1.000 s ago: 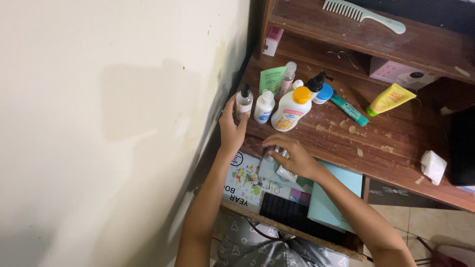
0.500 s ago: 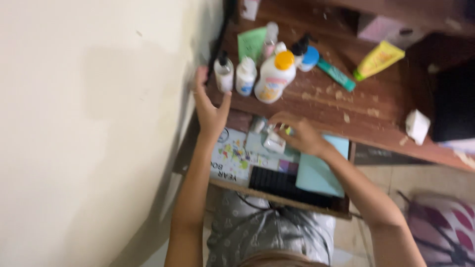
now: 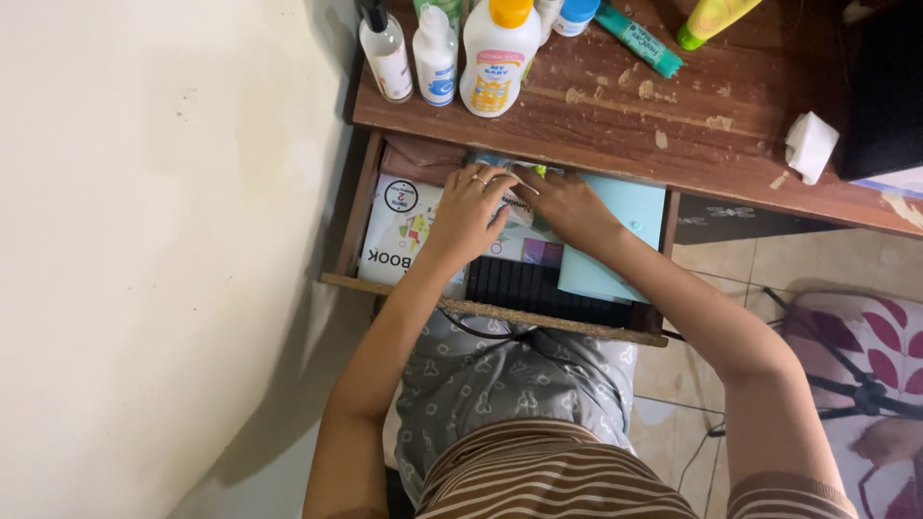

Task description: Organizing various toiletries and bottles inside a desk drawer.

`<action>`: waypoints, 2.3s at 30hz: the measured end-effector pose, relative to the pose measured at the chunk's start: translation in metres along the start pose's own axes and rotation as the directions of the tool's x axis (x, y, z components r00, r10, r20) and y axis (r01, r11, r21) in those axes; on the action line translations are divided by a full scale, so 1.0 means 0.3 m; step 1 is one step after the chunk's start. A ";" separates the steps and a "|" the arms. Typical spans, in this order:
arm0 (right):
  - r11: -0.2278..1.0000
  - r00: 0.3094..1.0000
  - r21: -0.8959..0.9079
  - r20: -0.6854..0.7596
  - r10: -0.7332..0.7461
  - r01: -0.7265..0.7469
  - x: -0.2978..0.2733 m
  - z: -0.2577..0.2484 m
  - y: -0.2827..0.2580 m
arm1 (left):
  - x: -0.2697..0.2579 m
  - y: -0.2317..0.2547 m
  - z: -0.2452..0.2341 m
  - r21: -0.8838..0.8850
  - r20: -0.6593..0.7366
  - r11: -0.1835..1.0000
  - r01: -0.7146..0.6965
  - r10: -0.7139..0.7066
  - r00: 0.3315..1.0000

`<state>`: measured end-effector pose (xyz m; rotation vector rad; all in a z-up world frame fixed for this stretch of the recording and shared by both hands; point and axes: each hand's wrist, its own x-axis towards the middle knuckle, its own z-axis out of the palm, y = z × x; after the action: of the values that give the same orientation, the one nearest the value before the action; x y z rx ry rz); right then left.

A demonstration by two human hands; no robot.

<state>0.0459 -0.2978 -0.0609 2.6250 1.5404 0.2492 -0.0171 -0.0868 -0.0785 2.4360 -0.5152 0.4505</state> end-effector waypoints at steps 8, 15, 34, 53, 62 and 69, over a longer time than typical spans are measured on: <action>0.999 0.999 -0.032 0.036 -0.033 0.034 0.025 0.034 0.015 | -0.029 -0.064 0.003 0.105 0.041 0.992 0.073 -0.078 0.996; 0.998 0.998 -0.039 -0.017 -0.055 0.055 0.012 0.074 0.028 | -0.018 -0.055 0.001 0.103 0.095 0.989 0.105 -0.115 0.989; 0.982 0.988 0.153 0.093 -0.127 0.112 -0.038 -0.045 -0.038 | -0.017 -0.059 -0.007 0.155 0.129 0.984 0.093 -0.114 0.985; 0.510 0.943 0.857 -0.107 0.314 -0.072 -0.092 -0.206 -0.003 | -0.011 -0.008 -0.059 -0.124 -0.145 0.990 0.065 -0.083 0.986; 0.190 0.794 0.981 -0.088 0.601 -0.035 -0.092 -0.181 0.011 | 0.022 0.214 -0.133 -0.549 -0.134 0.835 -0.033 -0.048 0.990; 0.240 0.770 0.967 -0.091 0.632 -0.083 -0.054 -0.276 -0.023 | 0.034 0.238 -0.058 -0.529 -0.193 0.849 0.009 -0.131 0.972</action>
<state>0.0170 -0.3092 0.0179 4.2342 1.2654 -0.0413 -0.0444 -0.1318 -0.0262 1.8412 -0.3867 0.4714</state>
